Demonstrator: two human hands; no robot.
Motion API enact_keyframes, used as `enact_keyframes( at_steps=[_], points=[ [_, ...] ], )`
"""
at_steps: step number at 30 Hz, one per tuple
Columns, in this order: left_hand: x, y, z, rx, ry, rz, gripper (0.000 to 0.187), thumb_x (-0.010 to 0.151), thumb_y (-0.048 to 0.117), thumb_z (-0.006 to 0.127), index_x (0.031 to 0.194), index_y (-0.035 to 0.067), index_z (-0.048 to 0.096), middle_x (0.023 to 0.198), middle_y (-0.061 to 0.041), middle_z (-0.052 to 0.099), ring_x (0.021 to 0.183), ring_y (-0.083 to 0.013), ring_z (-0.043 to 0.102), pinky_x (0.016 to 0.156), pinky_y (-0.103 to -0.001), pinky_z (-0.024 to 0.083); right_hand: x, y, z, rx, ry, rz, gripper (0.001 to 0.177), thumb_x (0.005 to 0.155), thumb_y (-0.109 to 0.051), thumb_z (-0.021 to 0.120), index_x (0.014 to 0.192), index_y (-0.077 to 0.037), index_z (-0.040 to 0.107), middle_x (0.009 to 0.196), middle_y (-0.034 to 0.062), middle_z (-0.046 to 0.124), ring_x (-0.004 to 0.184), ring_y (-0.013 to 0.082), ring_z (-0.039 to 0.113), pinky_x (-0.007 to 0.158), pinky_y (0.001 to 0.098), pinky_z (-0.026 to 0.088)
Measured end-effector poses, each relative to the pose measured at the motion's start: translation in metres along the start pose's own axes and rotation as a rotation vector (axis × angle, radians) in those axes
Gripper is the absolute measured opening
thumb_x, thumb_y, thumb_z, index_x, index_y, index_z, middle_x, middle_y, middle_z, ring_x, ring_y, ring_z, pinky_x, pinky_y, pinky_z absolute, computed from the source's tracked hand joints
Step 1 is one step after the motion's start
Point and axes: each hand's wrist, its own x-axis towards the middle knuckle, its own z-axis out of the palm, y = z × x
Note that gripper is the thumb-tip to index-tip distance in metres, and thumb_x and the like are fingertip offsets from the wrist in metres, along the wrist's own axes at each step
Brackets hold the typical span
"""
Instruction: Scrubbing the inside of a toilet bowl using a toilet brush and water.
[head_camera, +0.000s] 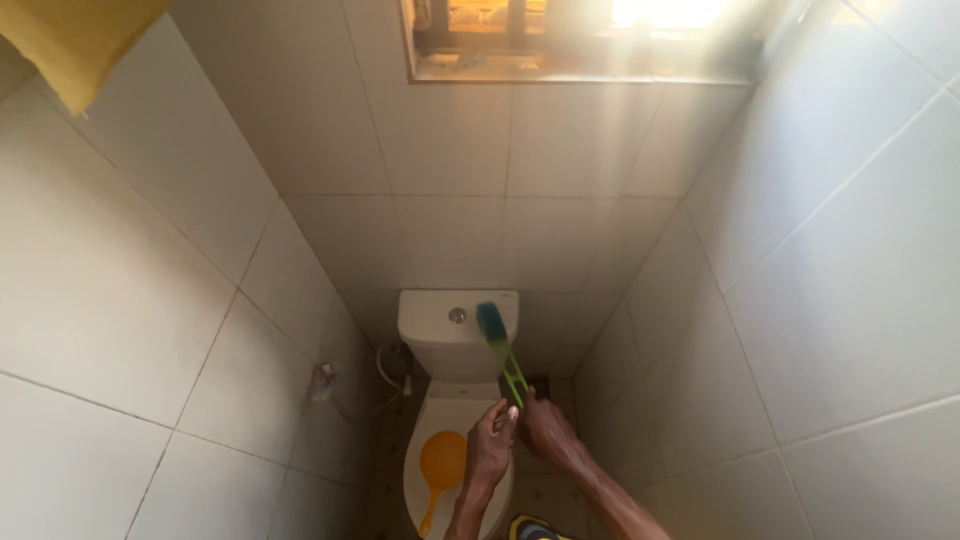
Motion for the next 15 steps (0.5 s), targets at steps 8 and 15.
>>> enact_keyframes(
  at_steps=[8, 15],
  points=[
    [-0.004, -0.020, 0.002, -0.137, 0.012, -0.126, 0.075, 0.095, 0.055, 0.060, 0.151, 0.006, 0.054, 0.124, -0.022, 0.074, 0.102, -0.0379, 0.070, 0.084, -0.039, 0.059, -0.007, 0.003, -0.009, -0.455, 0.092, -0.220, 0.070, 0.099, -0.006, 0.050, 0.164, -0.007, 0.023, 0.076, 0.0247, 0.064, 0.062, 0.0339, 0.061, 0.054, 0.0475, 0.051],
    [-0.007, -0.018, -0.006, -0.143, 0.056, 0.009, 0.075, 0.096, 0.055, 0.061, 0.148, 0.003, 0.052, 0.135, -0.018, 0.067, 0.117, -0.0275, 0.070, 0.086, -0.039, 0.063, -0.042, 0.005, -0.039, -0.256, 0.091, -0.278, 0.068, 0.092, -0.010, 0.061, 0.157, -0.012, 0.040, 0.072, 0.0201, 0.067, 0.057, 0.0289, 0.061, 0.050, 0.0449, 0.050]
  ],
)
